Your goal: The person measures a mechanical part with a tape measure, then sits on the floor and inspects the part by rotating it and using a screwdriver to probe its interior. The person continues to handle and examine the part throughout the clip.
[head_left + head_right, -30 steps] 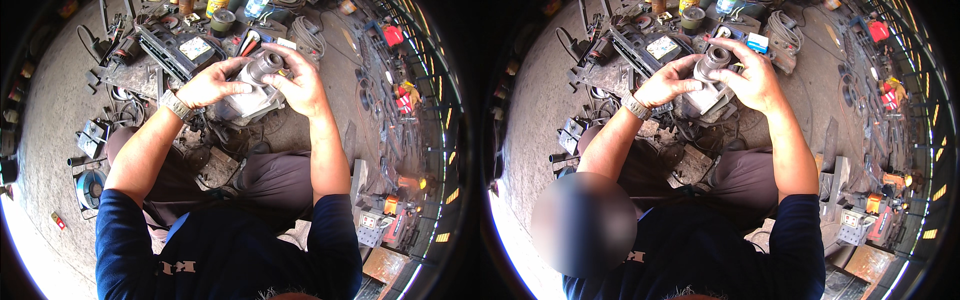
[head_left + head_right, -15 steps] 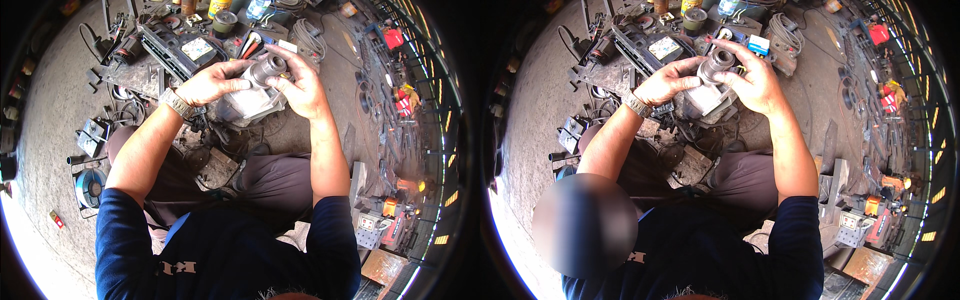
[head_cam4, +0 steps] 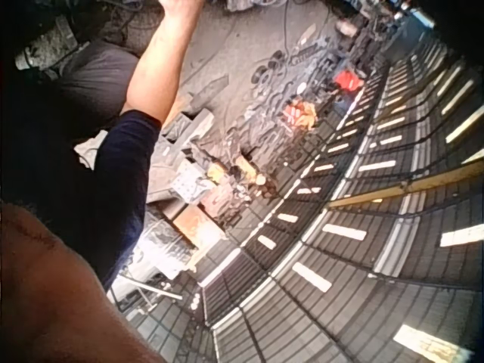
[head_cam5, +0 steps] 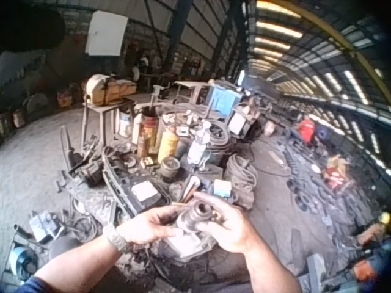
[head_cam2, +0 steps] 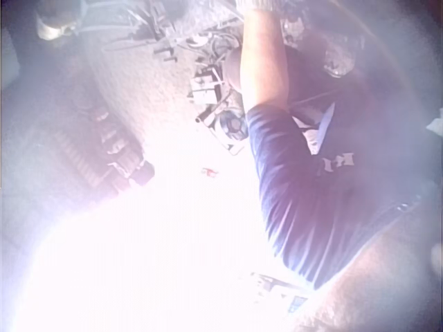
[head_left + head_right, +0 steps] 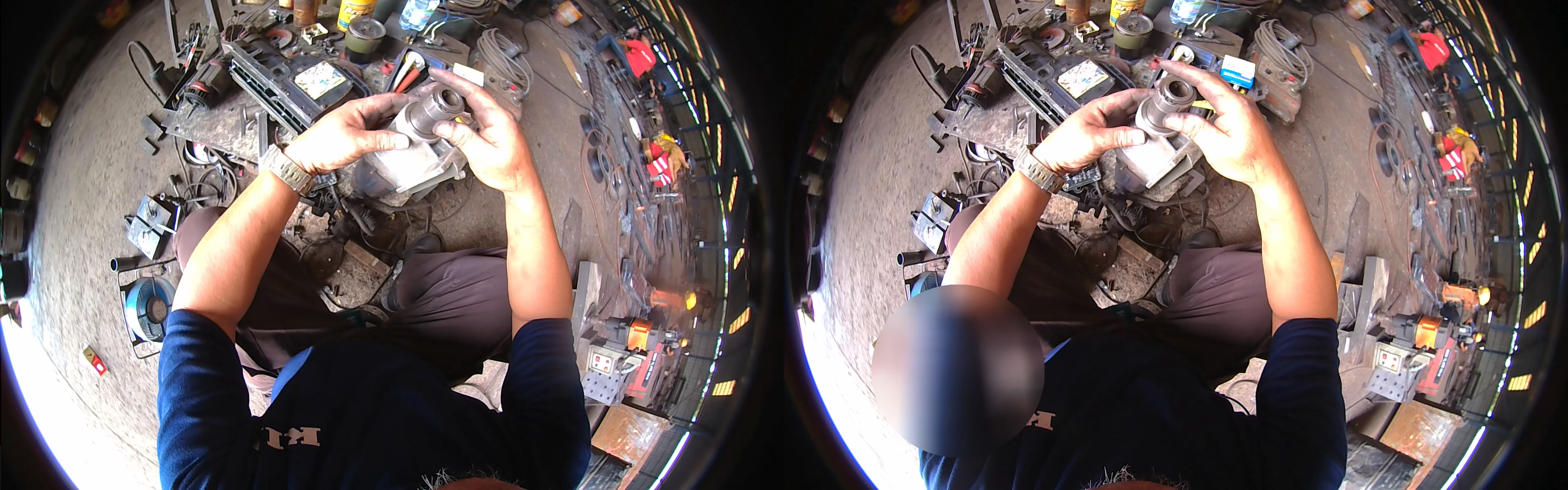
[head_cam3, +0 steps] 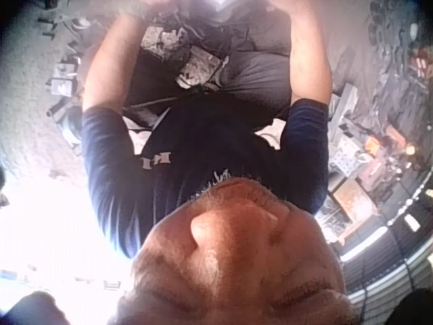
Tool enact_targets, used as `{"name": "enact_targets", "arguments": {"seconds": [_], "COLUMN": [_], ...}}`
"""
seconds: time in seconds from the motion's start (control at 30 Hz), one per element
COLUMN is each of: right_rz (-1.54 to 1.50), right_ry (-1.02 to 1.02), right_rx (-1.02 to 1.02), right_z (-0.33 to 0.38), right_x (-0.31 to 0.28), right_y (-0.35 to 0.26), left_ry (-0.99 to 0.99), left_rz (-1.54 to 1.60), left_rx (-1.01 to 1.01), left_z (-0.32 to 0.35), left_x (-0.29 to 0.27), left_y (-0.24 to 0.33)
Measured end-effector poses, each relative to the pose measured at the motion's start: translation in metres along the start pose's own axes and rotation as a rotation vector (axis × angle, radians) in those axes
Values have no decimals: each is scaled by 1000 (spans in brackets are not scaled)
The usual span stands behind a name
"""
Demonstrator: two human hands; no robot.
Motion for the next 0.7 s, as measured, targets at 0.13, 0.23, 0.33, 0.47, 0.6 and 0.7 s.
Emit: {"name": "enact_targets", "arguments": {"seconds": [0.13,0.23,0.33,0.47,0.6,0.7], "right_rz": [-38,-11,5,6,19,14], "right_ry": [22,-20,-17,4,25,23], "right_rx": [4,10,45,46,-13,7], "right_z": [0,-1,-3,0,-1,-1], "right_x": [-1,2,0,-2,-3,-1], "right_y": [3,3,-2,0,-5,-5], "left_ry": [-8,12,30,30,34,47], "left_rz": [-25,-7,-43,-15,-26,-37], "left_rx": [27,18,29,23,19,9], "left_z": [-1,1,0,-2,-2,-1], "left_x": [-3,-5,-8,-9,-10,-12], "left_y": [1,0,-3,-6,-6,-7]}}
Point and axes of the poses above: each hand's wrist, its own z-axis away from the middle knuckle, its own x-axis out of the palm, y = z × x, the point moved 10 cm from there along -z, towards the middle knuckle, and after that the axes turned 11 degrees about y, right-handed, at the moved point
